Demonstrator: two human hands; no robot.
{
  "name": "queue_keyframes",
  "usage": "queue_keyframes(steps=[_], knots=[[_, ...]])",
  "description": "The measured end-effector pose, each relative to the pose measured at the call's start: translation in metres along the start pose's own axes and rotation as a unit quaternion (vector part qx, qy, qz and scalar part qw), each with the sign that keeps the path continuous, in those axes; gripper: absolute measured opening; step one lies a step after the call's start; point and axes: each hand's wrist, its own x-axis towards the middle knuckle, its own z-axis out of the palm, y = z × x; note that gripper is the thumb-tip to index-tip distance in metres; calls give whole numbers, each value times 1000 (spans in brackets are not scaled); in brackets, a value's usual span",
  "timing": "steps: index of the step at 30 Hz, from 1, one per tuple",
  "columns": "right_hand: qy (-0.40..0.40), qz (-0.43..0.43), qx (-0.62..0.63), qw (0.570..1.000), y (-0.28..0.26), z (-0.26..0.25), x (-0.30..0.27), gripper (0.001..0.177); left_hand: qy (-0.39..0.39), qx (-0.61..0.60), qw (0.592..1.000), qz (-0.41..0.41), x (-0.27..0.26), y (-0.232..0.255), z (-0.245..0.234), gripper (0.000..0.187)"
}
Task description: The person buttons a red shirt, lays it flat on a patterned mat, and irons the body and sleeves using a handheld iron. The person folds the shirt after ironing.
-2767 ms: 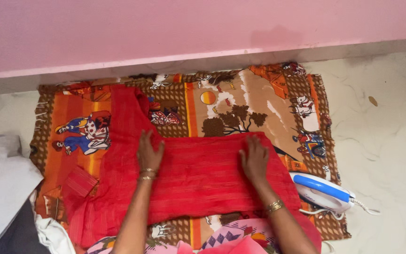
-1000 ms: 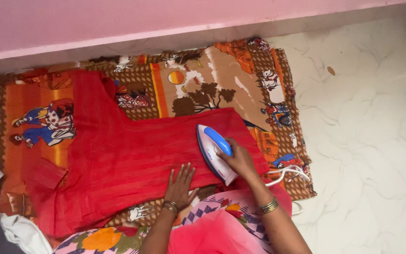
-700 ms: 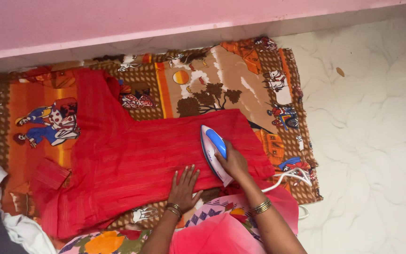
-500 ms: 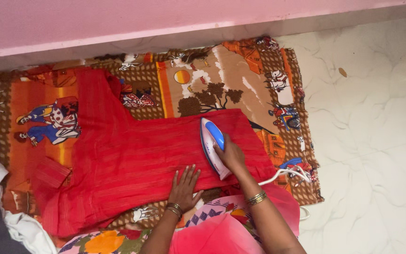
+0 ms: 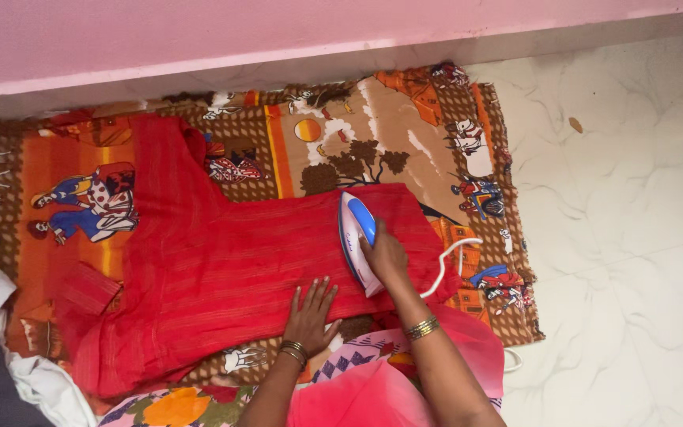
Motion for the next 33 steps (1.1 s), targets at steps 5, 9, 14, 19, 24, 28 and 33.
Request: queue_keyframes(steps=[5,9,14,19,24,28,33], knots=[[41,18,18,999,8,1,-8,60,23,-2,1000,11,0,0,1,82],[24,56,8,998,5,1,8,57,6,-3,1000,3,0,0,-1,82],[35,37,18,999,4,-2,8,54,16,0,1000,8,1,1,-3,81],[14,56,9,998,11,-12,-6,55,-8,-3,1000,2,2,-1,0,81],[27,75,-16,997,21,-22,4,54,-13,0,1000,0,-1,-1,2,82],[53,55,-14,997,26,-20,21,53,8,2,1000,6,-1,-1,2,82],[47,55,-24,997,40,-17,16,53,30,5,999,11,-1,0,1,82]])
